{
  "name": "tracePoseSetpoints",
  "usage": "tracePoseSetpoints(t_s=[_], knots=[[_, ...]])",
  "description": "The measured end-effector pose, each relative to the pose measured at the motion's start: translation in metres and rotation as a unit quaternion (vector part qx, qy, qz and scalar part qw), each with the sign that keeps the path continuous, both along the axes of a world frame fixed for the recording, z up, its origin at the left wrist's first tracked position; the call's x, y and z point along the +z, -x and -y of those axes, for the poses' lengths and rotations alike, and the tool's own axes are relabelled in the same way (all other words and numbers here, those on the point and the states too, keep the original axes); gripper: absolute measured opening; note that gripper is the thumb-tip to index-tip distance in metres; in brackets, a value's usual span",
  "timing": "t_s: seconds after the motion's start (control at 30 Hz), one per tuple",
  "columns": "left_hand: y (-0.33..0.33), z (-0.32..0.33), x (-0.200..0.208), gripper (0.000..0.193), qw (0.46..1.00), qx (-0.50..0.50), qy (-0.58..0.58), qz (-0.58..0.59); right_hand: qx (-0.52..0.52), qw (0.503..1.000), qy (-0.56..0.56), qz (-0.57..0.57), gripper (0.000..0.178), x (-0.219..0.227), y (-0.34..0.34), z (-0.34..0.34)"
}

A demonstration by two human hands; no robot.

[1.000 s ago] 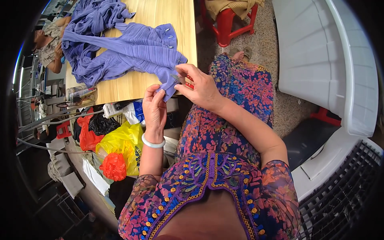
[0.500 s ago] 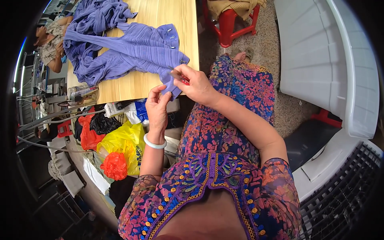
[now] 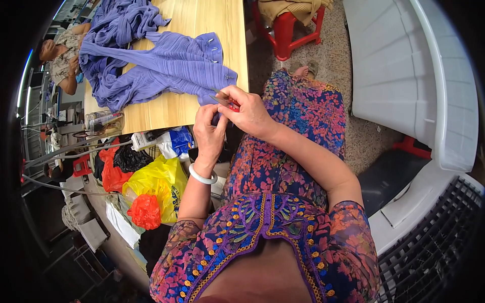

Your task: Trimming excess threads from purple fabric pieces using thread snips.

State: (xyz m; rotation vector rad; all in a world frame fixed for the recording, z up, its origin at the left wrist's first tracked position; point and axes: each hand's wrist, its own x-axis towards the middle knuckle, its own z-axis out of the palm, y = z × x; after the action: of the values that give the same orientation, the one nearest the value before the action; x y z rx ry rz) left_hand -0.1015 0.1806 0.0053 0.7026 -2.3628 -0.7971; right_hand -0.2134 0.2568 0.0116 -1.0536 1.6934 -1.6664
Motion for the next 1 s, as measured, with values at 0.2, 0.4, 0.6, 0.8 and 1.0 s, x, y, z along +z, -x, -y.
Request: tracePoseSetpoints(t_s=[0.2, 0.4, 0.6, 0.8, 1.0], knots=[[0.010, -0.003, 0.009, 0.014, 0.999, 0.025, 0.018, 0.043, 0.016, 0.998, -0.017, 0.058, 0.018, -0.002, 0.000, 0.000], [0.004, 0.001, 0.011, 0.011, 0.995, 0.012, -0.091, 0.036, 0.007, 0.978, 0.049, 0.202, 0.018, -0.001, 0.013, -0.002], [-0.009, 0.003, 0.014, 0.013, 0.964, 0.023, -0.264, -0.008, -0.025, 0.997, -0.024, 0.066, 0.034, 0.005, 0.020, -0.014], [-0.010, 0.000, 0.020, 0.013, 0.933, 0.042, -0.355, -0.036, -0.021, 0.994, -0.076, -0.079, 0.036, 0.014, 0.010, -0.030], [-0.007, -0.004, 0.028, 0.014, 0.908, 0.050, -0.406, -0.090, -0.002, 0.975, 0.000, -0.223, 0.033, 0.015, 0.004, -0.035]])
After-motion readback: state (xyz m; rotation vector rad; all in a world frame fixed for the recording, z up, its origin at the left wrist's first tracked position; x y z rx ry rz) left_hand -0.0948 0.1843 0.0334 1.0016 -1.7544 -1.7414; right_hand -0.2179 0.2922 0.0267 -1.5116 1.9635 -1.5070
